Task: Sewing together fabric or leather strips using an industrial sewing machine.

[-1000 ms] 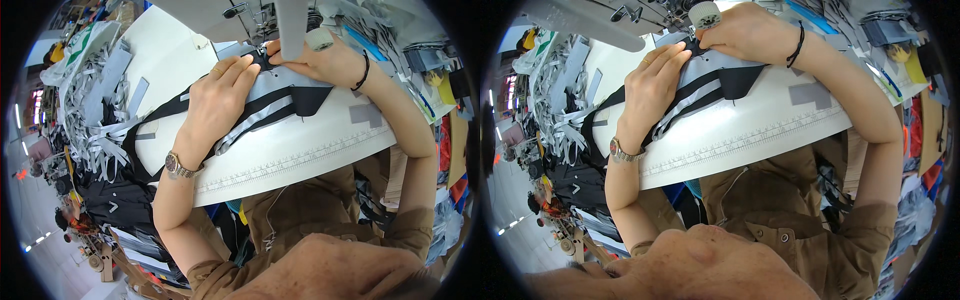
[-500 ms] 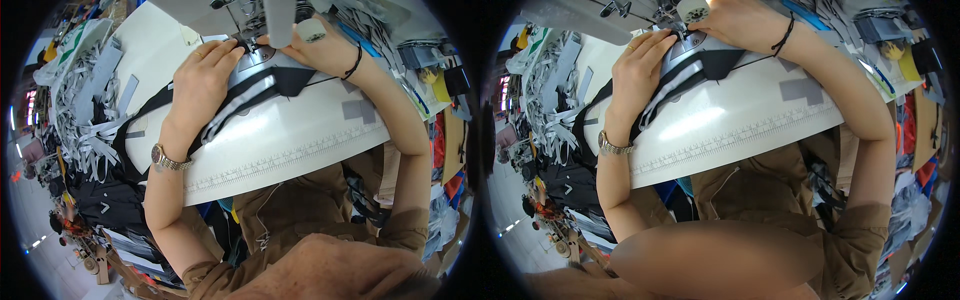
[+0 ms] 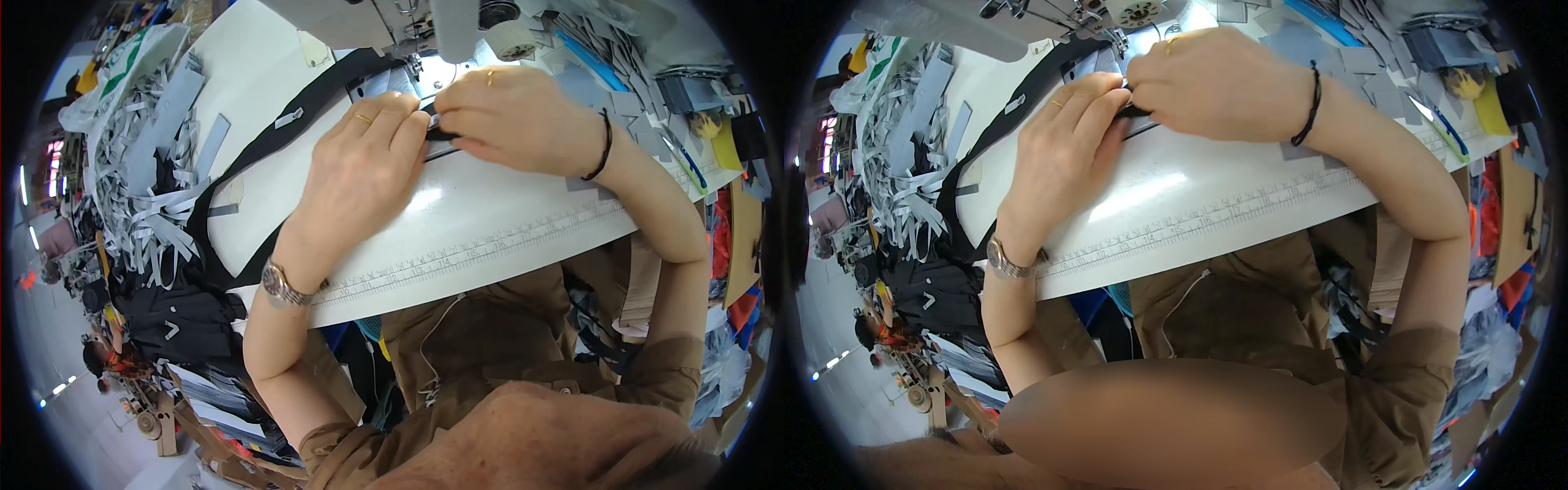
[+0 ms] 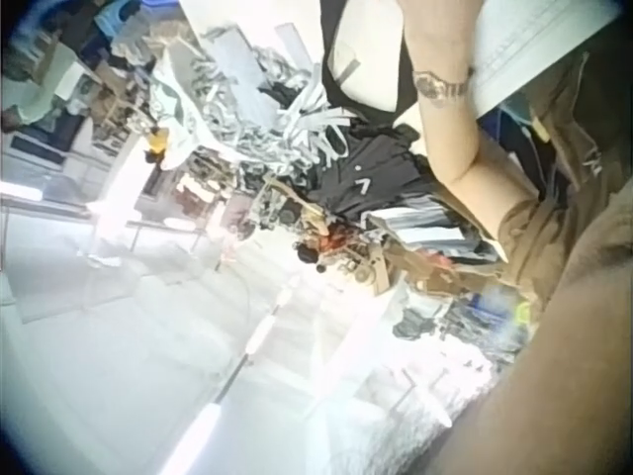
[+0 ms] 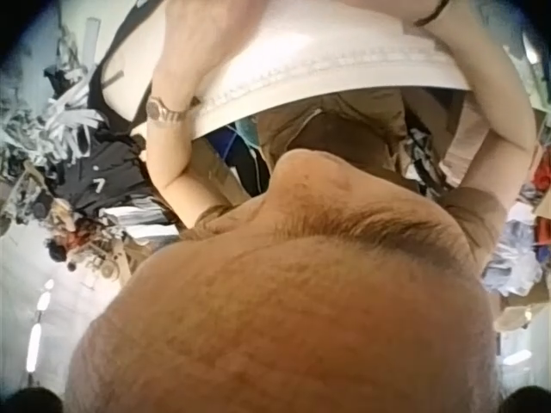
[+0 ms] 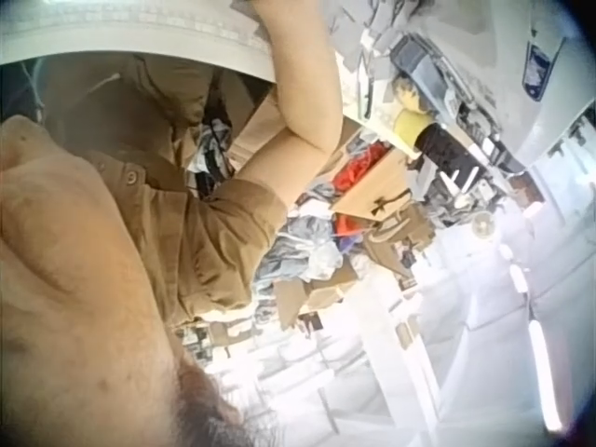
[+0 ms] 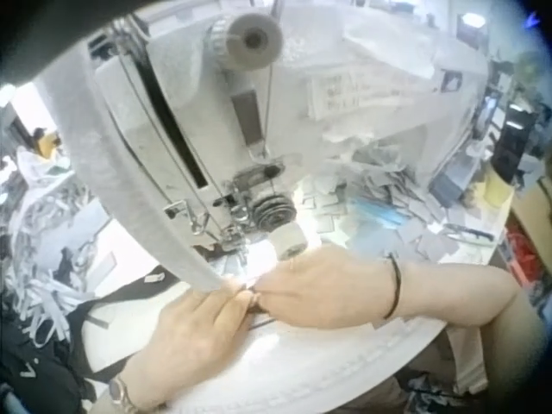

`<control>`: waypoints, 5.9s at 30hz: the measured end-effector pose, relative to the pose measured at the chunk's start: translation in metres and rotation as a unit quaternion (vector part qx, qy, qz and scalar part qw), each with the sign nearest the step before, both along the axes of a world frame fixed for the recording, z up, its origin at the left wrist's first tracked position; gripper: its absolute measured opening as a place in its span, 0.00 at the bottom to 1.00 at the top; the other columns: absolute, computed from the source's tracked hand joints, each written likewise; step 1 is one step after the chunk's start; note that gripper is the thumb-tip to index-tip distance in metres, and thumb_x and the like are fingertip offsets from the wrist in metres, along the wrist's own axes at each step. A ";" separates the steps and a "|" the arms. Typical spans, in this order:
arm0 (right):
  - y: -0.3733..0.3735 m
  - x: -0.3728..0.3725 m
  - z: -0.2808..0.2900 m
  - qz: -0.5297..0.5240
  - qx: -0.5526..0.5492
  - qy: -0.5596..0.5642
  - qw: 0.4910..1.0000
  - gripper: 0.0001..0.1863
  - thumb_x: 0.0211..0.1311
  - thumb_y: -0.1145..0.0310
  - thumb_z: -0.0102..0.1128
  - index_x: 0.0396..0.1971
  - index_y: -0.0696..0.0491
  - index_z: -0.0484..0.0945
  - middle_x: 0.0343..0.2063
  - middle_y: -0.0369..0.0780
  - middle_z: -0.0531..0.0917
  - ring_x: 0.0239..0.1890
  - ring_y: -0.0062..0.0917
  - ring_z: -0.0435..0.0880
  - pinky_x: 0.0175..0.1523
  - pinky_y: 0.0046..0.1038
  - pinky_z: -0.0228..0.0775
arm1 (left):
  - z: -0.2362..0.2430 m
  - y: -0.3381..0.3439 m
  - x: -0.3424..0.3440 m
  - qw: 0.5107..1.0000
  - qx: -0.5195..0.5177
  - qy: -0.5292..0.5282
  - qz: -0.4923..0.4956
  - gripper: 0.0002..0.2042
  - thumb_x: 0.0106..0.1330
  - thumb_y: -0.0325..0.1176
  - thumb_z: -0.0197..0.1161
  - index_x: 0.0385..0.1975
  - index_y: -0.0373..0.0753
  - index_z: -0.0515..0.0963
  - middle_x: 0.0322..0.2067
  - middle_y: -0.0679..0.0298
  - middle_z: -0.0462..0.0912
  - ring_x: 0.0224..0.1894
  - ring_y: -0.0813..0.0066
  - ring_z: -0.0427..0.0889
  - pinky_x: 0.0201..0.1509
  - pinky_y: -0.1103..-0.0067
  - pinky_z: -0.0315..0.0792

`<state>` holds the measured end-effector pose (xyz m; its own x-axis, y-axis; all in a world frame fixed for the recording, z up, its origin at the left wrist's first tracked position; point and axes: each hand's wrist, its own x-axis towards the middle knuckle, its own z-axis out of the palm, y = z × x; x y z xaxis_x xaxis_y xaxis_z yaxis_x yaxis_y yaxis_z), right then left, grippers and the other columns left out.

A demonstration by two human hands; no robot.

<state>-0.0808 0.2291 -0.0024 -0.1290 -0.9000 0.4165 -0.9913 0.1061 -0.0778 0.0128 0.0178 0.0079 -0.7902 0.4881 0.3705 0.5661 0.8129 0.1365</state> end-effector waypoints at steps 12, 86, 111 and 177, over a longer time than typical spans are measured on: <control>0.008 -0.028 -0.013 -0.053 -0.025 0.041 0.997 0.12 0.57 0.68 0.68 0.42 0.48 0.84 0.44 0.30 0.85 0.38 0.27 0.85 0.42 0.29 0.78 | -0.007 -0.021 -0.015 0.979 -0.101 0.176 0.003 0.15 0.54 0.25 0.62 0.44 0.35 0.81 0.46 0.60 0.84 0.50 0.62 0.81 0.56 0.68 0.76; -0.001 0.036 0.000 -0.027 -0.032 -0.199 0.979 0.10 0.55 0.72 0.66 0.37 0.57 0.79 0.38 0.39 0.77 0.45 0.33 0.79 0.51 0.33 0.73 | -0.002 -0.006 -0.023 0.983 0.118 -0.100 0.096 0.09 0.57 0.30 0.62 0.34 0.43 0.87 0.27 0.64 0.84 0.37 0.63 0.75 0.50 0.68 0.68; 0.003 0.039 0.000 0.070 0.015 0.068 0.995 0.11 0.53 0.72 0.61 0.37 0.57 0.82 0.44 0.40 0.84 0.51 0.27 0.82 0.56 0.30 0.76 | -0.003 -0.003 0.000 0.973 -0.165 0.114 0.110 0.14 0.60 0.37 0.66 0.44 0.38 0.81 0.40 0.58 0.85 0.45 0.64 0.84 0.67 0.48 0.59; 0.028 -0.021 0.003 -0.206 -0.025 0.025 0.978 0.07 0.54 0.72 0.67 0.33 0.53 0.80 0.33 0.39 0.81 0.39 0.34 0.82 0.44 0.33 0.75 | -0.014 -0.011 -0.024 0.995 0.005 0.103 0.003 0.08 0.61 0.31 0.67 0.39 0.39 0.83 0.41 0.65 0.83 0.45 0.66 0.82 0.64 0.57 0.69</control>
<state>-0.1022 0.2572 0.0005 -0.4552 -0.7536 0.4742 -0.8675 0.4953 -0.0456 -0.0109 0.0063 -0.0057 -0.7002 0.4788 0.5296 0.5775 0.8160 0.0256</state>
